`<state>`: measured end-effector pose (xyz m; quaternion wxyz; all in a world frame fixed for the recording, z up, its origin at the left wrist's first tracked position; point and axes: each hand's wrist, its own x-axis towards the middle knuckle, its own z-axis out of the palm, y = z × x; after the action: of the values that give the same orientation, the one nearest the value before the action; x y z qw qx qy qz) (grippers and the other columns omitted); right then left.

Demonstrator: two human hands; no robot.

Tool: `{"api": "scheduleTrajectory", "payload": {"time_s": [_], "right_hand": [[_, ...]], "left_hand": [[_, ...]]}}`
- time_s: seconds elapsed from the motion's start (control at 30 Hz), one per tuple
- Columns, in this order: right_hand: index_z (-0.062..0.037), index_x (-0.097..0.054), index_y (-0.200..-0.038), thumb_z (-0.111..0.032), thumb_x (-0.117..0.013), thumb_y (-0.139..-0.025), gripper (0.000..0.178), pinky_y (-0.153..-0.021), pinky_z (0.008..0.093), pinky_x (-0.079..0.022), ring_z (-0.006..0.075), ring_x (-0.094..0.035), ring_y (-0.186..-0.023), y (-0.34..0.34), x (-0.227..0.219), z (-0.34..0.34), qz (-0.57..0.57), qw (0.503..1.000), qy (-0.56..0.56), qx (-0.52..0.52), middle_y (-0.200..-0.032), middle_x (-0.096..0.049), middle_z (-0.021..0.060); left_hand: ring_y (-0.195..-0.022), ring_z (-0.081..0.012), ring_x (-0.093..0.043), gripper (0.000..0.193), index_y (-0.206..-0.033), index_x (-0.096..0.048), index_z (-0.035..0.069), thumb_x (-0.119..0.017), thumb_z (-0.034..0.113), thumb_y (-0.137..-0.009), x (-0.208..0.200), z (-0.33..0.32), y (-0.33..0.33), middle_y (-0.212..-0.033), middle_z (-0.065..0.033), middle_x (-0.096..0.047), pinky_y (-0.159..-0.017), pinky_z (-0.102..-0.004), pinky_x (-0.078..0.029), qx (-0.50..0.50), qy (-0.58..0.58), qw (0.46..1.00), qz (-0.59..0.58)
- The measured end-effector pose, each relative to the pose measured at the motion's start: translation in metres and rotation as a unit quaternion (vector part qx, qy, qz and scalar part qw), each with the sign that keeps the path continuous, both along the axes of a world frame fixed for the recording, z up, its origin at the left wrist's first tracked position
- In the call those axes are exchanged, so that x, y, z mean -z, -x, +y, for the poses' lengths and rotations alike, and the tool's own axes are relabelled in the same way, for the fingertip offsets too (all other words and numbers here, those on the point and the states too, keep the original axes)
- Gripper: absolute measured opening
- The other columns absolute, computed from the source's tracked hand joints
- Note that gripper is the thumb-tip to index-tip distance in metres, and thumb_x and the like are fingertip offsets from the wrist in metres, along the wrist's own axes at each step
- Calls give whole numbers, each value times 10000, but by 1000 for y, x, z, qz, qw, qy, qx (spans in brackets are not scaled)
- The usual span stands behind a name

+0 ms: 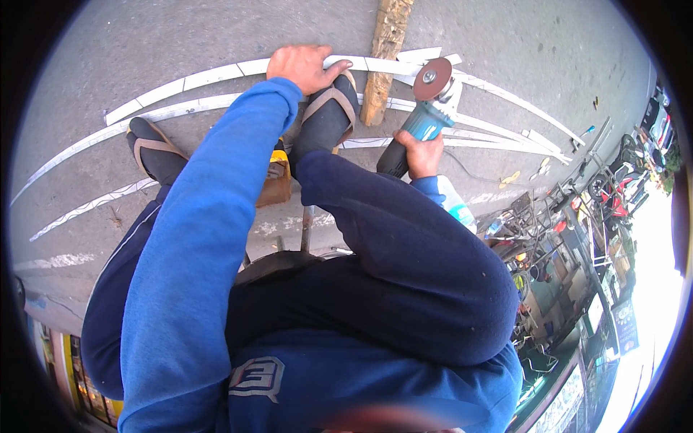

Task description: The person uses an angle grinder to cut several white metal rods into shorter pieces. The rods are held in place by a wooden block and the person's foot while the grinder is applied to make the cuts.

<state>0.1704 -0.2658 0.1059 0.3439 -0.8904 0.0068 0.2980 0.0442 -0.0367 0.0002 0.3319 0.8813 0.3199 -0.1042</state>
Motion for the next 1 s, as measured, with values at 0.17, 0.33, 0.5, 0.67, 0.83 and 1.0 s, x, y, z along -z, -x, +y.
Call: {"api": "scheduleTrajectory", "payload": {"time_s": [0.17, 0.33, 0.5, 0.67, 0.83, 1.0], "right_hand": [[30, -616, -1013, -91, -832, -617, 468, -707, 346, -534, 196, -642, -757, -6, -7, 13, 16, 1000, 10, 11, -876, -670, 93], [28, -623, -1009, -97, -834, -615, 464, -713, 341, -529, 189, -642, -759, 10, 13, -7, -65, 988, 138, 13, -877, -675, 90], [24, -624, -990, -94, -834, -612, 448, -706, 341, -527, 191, -639, -751, 13, 12, -10, -51, 996, 78, -9, -861, -671, 92], [25, -607, -1011, -95, -839, -618, 471, -708, 345, -532, 196, -638, -748, -13, -4, 9, 27, 999, 26, -9, -878, -666, 94], [27, -603, -1039, -98, -837, -616, 499, -709, 349, -532, 199, -638, -749, 0, -4, 6, 16, 999, 29, 16, -900, -669, 106], [24, -615, -1032, -81, -824, -622, 472, -704, 347, -532, 196, -639, -748, 13, 6, -6, -67, 987, 147, -20, -875, -669, 96]], "left_hand": [[-798, -319, -714, 542, -929, -731, 140, -540, 647, -911, -1, 2, -1, -840, -107, -729, -722, -460, -575, 4, -4, 1000, -5], [-803, -320, -713, 544, -935, -729, 138, -538, 646, -912, -2, 2, -2, -846, -111, -730, -725, -457, -574, 9, 6, 1000, 3], [-815, -321, -712, 555, -939, -726, 138, -528, 656, -912, -2, 2, -1, -854, -114, -729, -738, -454, -571, 6, 20, 1000, 12], [-819, -320, -712, 551, -941, -728, 143, -521, 653, -915, -1, 1, -1, -876, -108, -732, -740, -457, -570, 8, -3, 1000, -8], [-825, -322, -712, 548, -946, -730, 141, -524, 648, -915, -3, 2, 0, -876, -111, -731, -743, -458, -571, 8, 7, 1000, 2], [-830, -320, -712, 550, -954, -731, 143, -519, 649, -918, -4, 3, -1, -888, -114, -733, -751, -460, -572, 12, 16, 1000, 8]]}}
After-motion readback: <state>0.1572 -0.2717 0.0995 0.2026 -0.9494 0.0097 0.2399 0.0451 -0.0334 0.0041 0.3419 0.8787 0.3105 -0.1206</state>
